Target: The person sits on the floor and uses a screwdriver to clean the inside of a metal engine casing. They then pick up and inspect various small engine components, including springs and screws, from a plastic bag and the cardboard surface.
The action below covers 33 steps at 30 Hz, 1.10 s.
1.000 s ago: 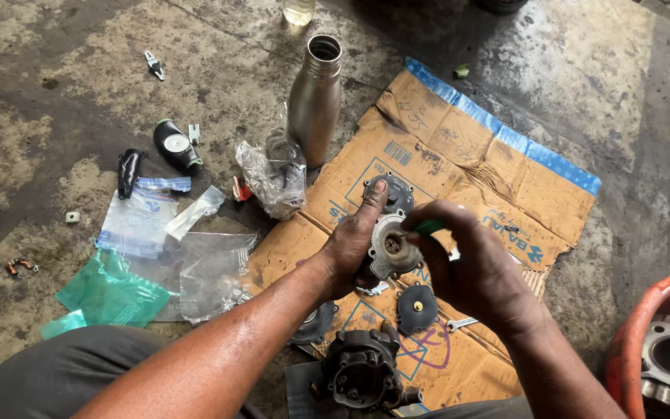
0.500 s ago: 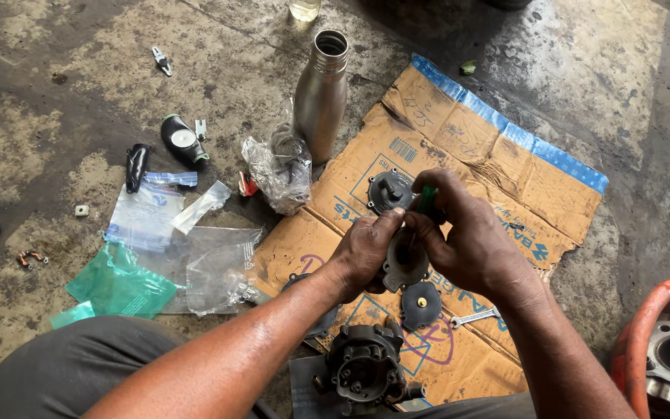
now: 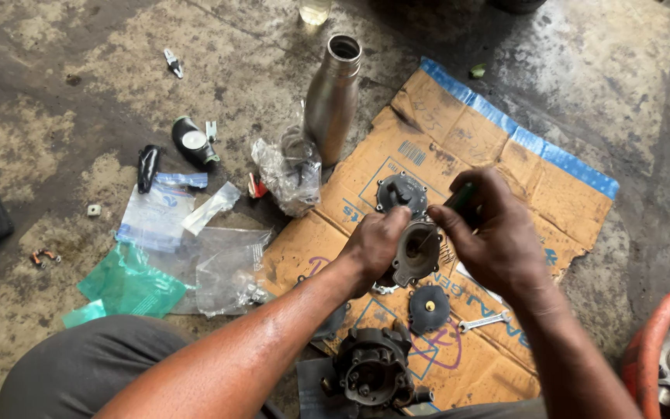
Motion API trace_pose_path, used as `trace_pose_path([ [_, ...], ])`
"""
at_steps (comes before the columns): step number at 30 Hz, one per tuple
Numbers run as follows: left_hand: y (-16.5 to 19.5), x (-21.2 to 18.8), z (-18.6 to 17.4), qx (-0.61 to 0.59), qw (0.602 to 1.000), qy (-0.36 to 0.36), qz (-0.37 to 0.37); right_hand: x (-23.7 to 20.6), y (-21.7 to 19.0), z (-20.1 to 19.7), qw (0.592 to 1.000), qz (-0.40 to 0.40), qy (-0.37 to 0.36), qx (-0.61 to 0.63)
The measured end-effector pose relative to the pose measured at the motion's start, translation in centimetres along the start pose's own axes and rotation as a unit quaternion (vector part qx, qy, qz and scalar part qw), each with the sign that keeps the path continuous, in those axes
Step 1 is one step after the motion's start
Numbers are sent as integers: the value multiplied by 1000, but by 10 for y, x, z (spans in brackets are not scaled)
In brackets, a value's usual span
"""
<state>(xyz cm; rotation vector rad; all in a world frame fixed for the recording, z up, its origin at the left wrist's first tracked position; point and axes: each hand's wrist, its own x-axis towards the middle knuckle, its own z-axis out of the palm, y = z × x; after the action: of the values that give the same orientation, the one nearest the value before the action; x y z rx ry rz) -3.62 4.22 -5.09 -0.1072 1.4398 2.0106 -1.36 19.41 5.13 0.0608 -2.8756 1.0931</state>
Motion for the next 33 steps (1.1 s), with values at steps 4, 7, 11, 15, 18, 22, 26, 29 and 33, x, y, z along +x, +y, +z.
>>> trace_pose_path([
  [4,2,-1,1,156,987,36,-16,-6,-5,0,992,-117,-27,-27],
  [7,1,-5,5,130,991,-1,-10,-5,-7,1,984,-84,-52,-146],
  [11,3,-9,11,104,994,-12,-32,-1,-7,-4,990,0,-70,-123],
  [15,3,-7,8,121,992,10,-24,2,-4,-12,989,40,-97,-101],
  [18,-3,-2,6,104,994,-21,29,9,3,-18,978,77,-139,-136],
  [22,-19,3,8,123,992,-13,18,10,17,-18,971,71,-189,-131],
  [26,-27,2,5,-5,998,-32,51,9,37,-17,980,34,-189,-54],
  [29,-26,-1,2,-30,998,-21,42,4,55,-11,984,-28,-168,52],
  [33,-23,-2,0,-72,997,-38,1,-7,75,-5,981,-20,-148,128],
])
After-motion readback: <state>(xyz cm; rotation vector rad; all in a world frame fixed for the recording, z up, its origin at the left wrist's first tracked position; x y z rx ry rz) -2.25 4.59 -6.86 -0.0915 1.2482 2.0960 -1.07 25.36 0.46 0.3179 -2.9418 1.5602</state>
